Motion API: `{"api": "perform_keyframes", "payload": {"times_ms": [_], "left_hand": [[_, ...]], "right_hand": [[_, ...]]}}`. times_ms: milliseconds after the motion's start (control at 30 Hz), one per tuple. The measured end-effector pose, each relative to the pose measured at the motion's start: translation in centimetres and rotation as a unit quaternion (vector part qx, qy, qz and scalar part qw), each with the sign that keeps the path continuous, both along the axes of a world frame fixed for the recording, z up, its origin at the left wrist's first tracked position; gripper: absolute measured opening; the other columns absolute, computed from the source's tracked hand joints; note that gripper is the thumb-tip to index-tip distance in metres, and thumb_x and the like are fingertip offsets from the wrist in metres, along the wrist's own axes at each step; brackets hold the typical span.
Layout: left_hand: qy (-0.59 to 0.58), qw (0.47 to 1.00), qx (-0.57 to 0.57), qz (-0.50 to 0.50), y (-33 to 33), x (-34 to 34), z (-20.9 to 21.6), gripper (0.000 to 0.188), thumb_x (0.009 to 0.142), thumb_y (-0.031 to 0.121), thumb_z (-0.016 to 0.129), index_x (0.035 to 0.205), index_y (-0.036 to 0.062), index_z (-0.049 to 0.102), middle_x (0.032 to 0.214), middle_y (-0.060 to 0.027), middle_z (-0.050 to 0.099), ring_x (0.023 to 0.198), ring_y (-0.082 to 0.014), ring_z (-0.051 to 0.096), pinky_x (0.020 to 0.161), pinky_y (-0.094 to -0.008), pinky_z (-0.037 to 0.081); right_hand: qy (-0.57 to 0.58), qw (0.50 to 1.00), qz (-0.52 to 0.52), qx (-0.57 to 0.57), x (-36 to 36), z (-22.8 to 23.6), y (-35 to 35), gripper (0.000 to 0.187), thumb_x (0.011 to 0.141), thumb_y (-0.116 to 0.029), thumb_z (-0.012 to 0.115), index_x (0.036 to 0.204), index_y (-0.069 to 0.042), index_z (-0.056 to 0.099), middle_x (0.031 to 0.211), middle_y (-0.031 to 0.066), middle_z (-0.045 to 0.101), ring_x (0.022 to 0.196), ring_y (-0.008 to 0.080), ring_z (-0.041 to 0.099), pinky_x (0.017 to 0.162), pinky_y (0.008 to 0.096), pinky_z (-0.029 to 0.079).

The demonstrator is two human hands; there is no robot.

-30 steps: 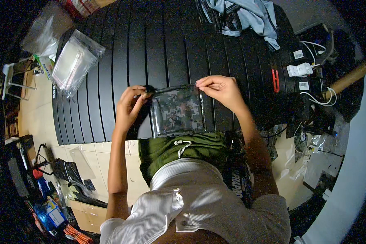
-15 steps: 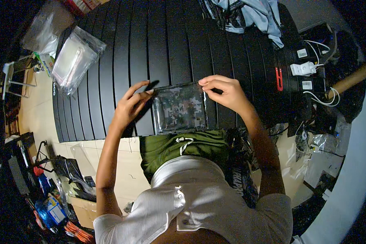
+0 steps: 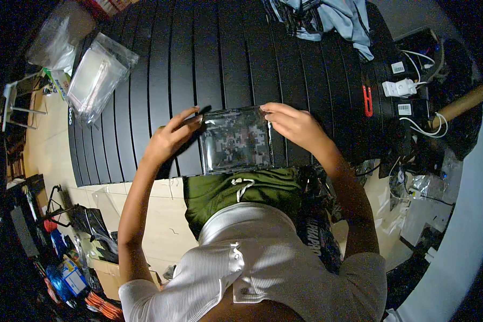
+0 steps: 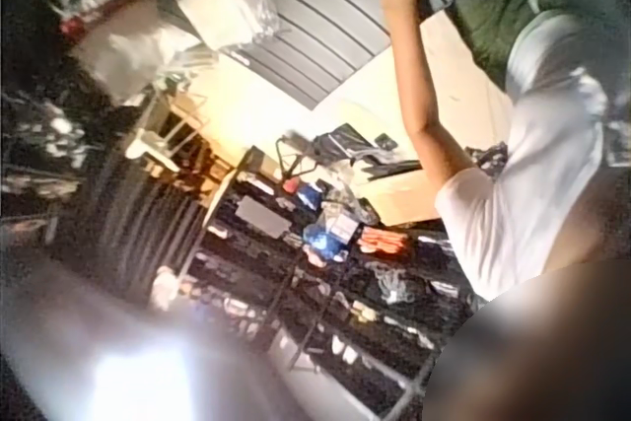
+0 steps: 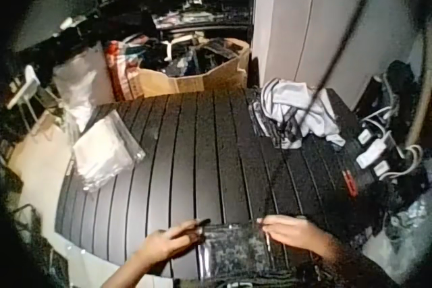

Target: Packaging arm sleeves and textile items into plastic bags after inspection and minor adjustments with pliers.

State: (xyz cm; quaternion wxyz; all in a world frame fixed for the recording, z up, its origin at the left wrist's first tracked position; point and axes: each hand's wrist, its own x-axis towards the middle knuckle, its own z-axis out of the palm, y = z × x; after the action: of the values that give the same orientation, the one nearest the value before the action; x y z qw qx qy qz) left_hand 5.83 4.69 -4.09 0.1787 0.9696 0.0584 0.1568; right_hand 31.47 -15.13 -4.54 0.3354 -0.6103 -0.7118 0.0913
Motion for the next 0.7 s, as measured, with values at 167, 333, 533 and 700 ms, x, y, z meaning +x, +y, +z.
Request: {"api": "perform_keyframes", "payload": {"times_ms": [167,333,533,700], "left_hand": [[0.033,0.999,0.041,-0.012,-0.2,-0.5,0.4,0.027,0.077,0.008,0.055,0.103,0.0110,0.059,0.123,-0.0025,0.049,0.088,-0.0181,0.061,0.060,-0.0270,0.052],[-0.071,0.997,-0.014,0.017,0.6,-0.8,0.5,0.022,0.078,0.013,0.057,0.099,0.0097,0.062,0.115,-0.0053,0.053,0.100,-0.0262,0.049,0.082,-0.0338,0.041],[0.016,0.959,-0.185,0.214,-1.9,1.5,1.4,0.030,0.082,0.029,0.057,0.105,0.0092,0.059,0.110,-0.0075,0.053,0.101,-0.0256,0.040,0.091,-0.0348,0.028],[-0.007,0.918,-0.362,0.159,-2.3,3.1,1.3,0.026,0.070,0.013,0.072,0.090,0.0065,0.055,0.091,-0.0017,0.056,0.086,-0.0157,0.049,0.078,-0.0292,0.039]], "right_hand": [[-0.028,0.999,0.012,-0.040,-0.4,1.1,-0.7,0.025,0.070,0.005,0.059,0.094,-0.001,0.061,0.112,0.0098,0.057,0.094,0.0225,0.060,0.079,0.0326,0.051],[-0.035,0.996,-0.022,-0.083,-0.2,2.5,-1.8,0.034,0.073,0.005,0.056,0.105,-0.003,0.061,0.119,0.0114,0.053,0.118,0.0295,0.043,0.096,0.0383,0.036],[0.130,0.978,-0.152,-0.055,-0.6,1.6,0.0,0.024,0.076,-0.010,0.063,0.099,-0.008,0.059,0.125,0.0124,0.047,0.122,0.0321,0.036,0.099,0.0408,0.030],[0.090,0.985,-0.075,-0.127,-0.5,2.9,0.9,0.022,0.072,-0.017,0.069,0.086,-0.007,0.056,0.125,0.0107,0.047,0.123,0.0308,0.033,0.099,0.0412,0.028]]}}
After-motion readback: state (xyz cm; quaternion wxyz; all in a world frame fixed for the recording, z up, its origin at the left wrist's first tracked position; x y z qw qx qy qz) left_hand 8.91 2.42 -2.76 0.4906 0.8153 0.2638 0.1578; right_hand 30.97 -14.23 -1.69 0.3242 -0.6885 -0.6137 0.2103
